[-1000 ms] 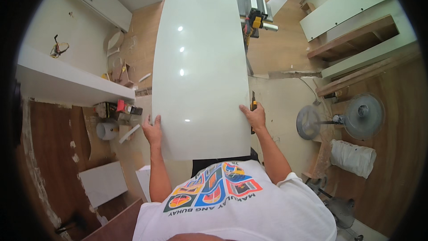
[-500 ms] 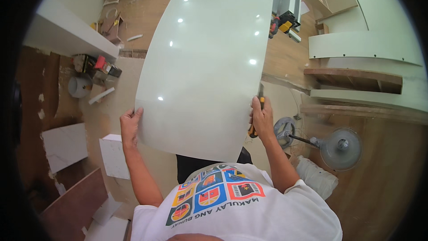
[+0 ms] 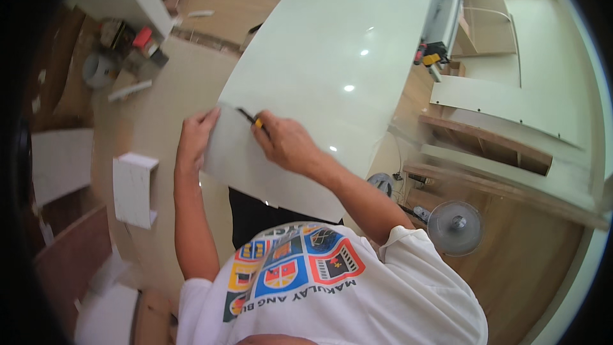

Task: The person wipes a large white laminate panel with a cloth, then uses a utility knife to trim the edges of the panel. The person repositions the panel and continues trimming along different edges.

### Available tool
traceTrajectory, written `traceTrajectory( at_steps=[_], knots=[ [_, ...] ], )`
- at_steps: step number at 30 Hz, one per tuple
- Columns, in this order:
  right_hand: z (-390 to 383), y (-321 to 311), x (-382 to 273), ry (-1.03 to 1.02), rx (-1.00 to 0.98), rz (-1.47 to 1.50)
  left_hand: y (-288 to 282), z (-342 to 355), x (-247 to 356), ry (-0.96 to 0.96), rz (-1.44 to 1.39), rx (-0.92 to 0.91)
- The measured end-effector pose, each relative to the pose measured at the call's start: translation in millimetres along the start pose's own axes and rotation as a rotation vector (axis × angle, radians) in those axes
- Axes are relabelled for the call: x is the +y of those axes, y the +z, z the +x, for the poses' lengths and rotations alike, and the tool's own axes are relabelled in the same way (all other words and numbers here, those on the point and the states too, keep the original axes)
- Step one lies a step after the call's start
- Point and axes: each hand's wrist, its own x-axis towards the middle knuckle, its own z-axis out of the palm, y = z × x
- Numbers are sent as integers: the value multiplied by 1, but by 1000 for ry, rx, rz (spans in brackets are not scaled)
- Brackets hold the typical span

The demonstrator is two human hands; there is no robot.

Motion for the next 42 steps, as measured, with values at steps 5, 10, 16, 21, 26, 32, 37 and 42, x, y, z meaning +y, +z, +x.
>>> traceTrajectory(
  at_steps=[5,10,16,21,26,32,37,42],
  knots=[
    [7,-10,-18,93,-59,-99,4,-6,6,69,71,32],
    [17,-5,-30,60,-106,-275,7,-1,0,13,-11,77],
    [26,-9,-25,91,-23,-300,13,-1,2,18,62,101],
    [32,-19,-19,42,-101,-350,18,-1,6,89,77,142],
    [29,-16,-10,-56,-85,-328,16,-3,18,-26,382,205],
    [33,-22,-6,-149,-118,-379,21,-2,22,-135,74,210],
    [36,-22,-14,-114,-170,-392,19,-6,24,-203,1,176],
    [42,-23,-15,-124,-208,-437,15,4,23,-326,20,146]
  ],
)
